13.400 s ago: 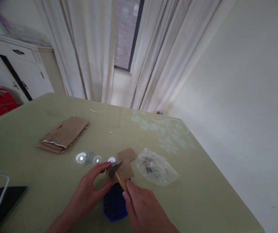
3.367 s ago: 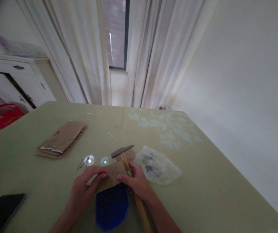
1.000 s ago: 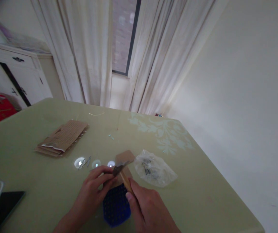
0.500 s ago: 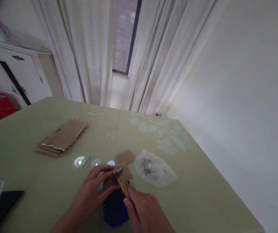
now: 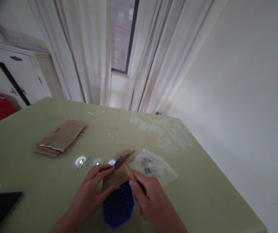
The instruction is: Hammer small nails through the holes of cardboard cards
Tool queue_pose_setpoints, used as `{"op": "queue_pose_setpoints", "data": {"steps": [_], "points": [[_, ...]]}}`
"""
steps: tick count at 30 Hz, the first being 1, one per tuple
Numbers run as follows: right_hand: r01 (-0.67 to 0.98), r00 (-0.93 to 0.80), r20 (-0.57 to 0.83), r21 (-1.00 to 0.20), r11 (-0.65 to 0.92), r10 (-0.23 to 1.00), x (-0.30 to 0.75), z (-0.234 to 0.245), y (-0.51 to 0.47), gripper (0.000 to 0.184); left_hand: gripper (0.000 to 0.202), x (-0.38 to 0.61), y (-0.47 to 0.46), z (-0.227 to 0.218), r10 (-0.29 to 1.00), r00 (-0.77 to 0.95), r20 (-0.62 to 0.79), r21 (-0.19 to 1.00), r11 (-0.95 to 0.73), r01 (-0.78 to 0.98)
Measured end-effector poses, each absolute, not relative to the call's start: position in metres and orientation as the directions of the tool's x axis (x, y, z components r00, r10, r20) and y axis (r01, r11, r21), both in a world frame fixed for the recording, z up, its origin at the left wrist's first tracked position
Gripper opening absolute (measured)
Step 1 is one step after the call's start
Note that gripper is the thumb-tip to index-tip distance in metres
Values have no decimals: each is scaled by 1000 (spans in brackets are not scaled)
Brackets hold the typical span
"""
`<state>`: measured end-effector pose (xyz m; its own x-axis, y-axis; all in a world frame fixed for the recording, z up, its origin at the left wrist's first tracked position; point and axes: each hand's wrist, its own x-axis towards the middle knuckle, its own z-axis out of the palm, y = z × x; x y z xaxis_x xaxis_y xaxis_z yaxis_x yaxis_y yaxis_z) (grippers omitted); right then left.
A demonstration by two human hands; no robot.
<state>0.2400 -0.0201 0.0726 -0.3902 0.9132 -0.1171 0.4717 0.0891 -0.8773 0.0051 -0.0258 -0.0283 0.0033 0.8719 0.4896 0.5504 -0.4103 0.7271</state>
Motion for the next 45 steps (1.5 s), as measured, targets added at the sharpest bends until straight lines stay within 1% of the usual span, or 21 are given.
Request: {"op": "queue_pose_setpoints", "data": {"steps": [1,3,4,5,6,7,9,11,12,16,20,21,23,26,28,31,33,36,41,45], "points": [[393,-355,-134,-919,18,925,241,69,-10,41,45,3,-25,-29,868,-9,497,733,-414,540],[212,-296,-114,-976,-51,948,242,56,15,47,40,-6,-22,-31,870,-67,489,759,-387,524],[137,-279,-109,-988,-73,954,242,47,27,45,35,-13,-19,-34,875,-117,469,776,-345,528],[77,-263,-103,-993,-86,959,242,38,39,47,32,-21,-16,-38,880,-172,442,787,-289,545],[39,-246,-111,-994,-104,963,241,27,49,52,33,-28,-13,-42,886,-222,408,788,-219,576],[22,-223,-116,-993,-114,968,240,17,56,58,36,-36,-10,-48,889,-248,385,763,-155,628],[15,-212,-129,-992,-128,969,238,-2,64,66,37,-47,-4,-59,914,-228,336,672,-63,738],[17,-221,-145,-989,-144,965,236,-17,63,70,34,-52,-1,-69,934,-199,295,603,-21,798],[16,-229,-155,-988,-155,961,236,-23,60,71,31,-52,-1,-72,941,-190,281,587,-12,810],[17,-294,-199,-979,-203,935,237,-37,49,73,27,-46,0,-76,949,-169,266,568,-13,823],[7,-326,-207,-976,-217,922,236,-38,45,66,27,-42,0,-71,943,-178,283,573,-17,819],[0,-333,-207,-976,-219,920,236,-37,44,65,28,-41,-1,-69,937,-190,294,586,-20,810],[-14,-354,-206,-974,-225,912,235,-34,43,64,30,-39,-1,-61,915,-237,325,666,-44,744],[-39,-378,-194,-974,-225,905,232,-30,41,65,28,-32,-6,-46,884,-313,348,843,-148,517],[-56,-384,-181,-974,-219,905,231,-29,40,65,21,-24,-12,-35,881,-324,346,897,-210,388],[-65,-382,-172,-975,-212,908,229,-30,39,65,16,-11,-20,-22,917,-250,311,916,-219,337],[-62,-377,-178,-974,-217,909,228,-30,39,65,16,-5,-23,-17,945,-185,269,918,-194,347],[-57,-376,-188,-973,-225,907,227,-31,38,67,18,0,-22,-14,960,-155,232,915,-161,370],[-74,-398,-168,-974,-215,902,225,-29,37,68,17,1,-21,-21,961,-125,247,884,-170,436],[-64,-410,-176,-973,-220,895,226,-27,37,68,17,2,-22,-29,957,-133,259,875,-174,451]]}}
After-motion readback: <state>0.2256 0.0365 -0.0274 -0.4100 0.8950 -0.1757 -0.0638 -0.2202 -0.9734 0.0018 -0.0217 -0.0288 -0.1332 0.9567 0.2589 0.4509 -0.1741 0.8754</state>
